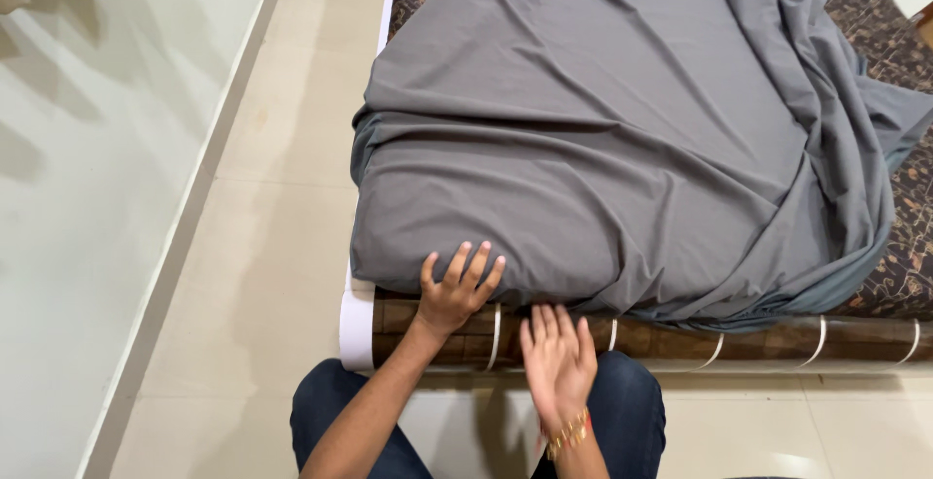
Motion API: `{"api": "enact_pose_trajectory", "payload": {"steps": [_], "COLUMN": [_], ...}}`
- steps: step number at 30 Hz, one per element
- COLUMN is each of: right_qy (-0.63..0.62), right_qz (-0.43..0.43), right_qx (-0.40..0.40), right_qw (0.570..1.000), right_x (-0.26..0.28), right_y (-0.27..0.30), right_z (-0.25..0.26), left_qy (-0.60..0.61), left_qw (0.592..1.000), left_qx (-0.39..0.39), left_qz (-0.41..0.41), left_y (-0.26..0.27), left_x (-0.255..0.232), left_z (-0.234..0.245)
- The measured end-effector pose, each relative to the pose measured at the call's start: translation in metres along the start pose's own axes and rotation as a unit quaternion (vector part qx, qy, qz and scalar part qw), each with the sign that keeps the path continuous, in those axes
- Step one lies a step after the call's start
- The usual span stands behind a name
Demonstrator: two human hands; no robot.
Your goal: The person spreads a gray bedsheet over a mattress on a bed, pulling the edges and smoothing the fabric by hand to align it with the corners.
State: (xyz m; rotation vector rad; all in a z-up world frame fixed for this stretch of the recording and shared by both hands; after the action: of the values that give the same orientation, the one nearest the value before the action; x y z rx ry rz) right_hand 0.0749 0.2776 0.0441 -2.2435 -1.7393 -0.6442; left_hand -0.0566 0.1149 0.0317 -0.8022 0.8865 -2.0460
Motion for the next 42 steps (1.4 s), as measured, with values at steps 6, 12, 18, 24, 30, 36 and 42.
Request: {"api": "enact_pose_trajectory", "payload": {"steps": [6,12,18,24,30,36,42], "right_qy": [-0.043,-0.093,0.218,0.591,0.928,0.951,0.948], "right_qz": [-0.045,-0.037,-0.066,0.160,0.064,-0.021,0.015], "right_qx": [-0.029,-0.020,-0.082,-0.011,0.082,0.033,0.037], "right_qw": [0.998,0.995,0.970,0.791,0.357,0.307,0.317], "right_x": [0.021,0.025,0.018,0.046,0.100,0.138,0.145], "right_y": [-0.017,-0.034,-0.044,-0.007,-0.083,-0.143,-0.167], "right_z": [-0.002,0.023,0.043,0.012,-0.042,-0.040,-0.010], "left_qy": [0.107,0.153,0.187,0.161,0.168,0.189,0.194], "left_qw": [0.976,0.950,0.940,0.937,0.900,0.853,0.849], "left_qx": [0.178,0.270,0.284,0.300,0.392,0.478,0.481], "left_qz": [-0.068,-0.028,-0.003,0.077,0.082,0.091,0.106], "left_y": [-0.014,-0.025,-0.030,-0.030,-0.043,-0.074,-0.087], "left_x": [0.026,0.049,0.043,0.071,0.096,0.111,0.118], "left_z": [0.049,0.064,0.054,0.078,0.048,-0.007,-0.041]}}
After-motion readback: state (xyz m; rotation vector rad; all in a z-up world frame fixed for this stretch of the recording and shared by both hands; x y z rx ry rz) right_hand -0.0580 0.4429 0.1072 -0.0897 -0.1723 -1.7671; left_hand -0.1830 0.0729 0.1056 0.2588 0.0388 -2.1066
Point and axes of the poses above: each hand's wrist, its own y-axis away from the middle knuckle, its own z-axis out of the back of the hand, x = y × z, the point moved 1 cm from there along -y, towards the middle knuckle, and after that the axes turned 8 degrees about x, right-handed, at the moved point
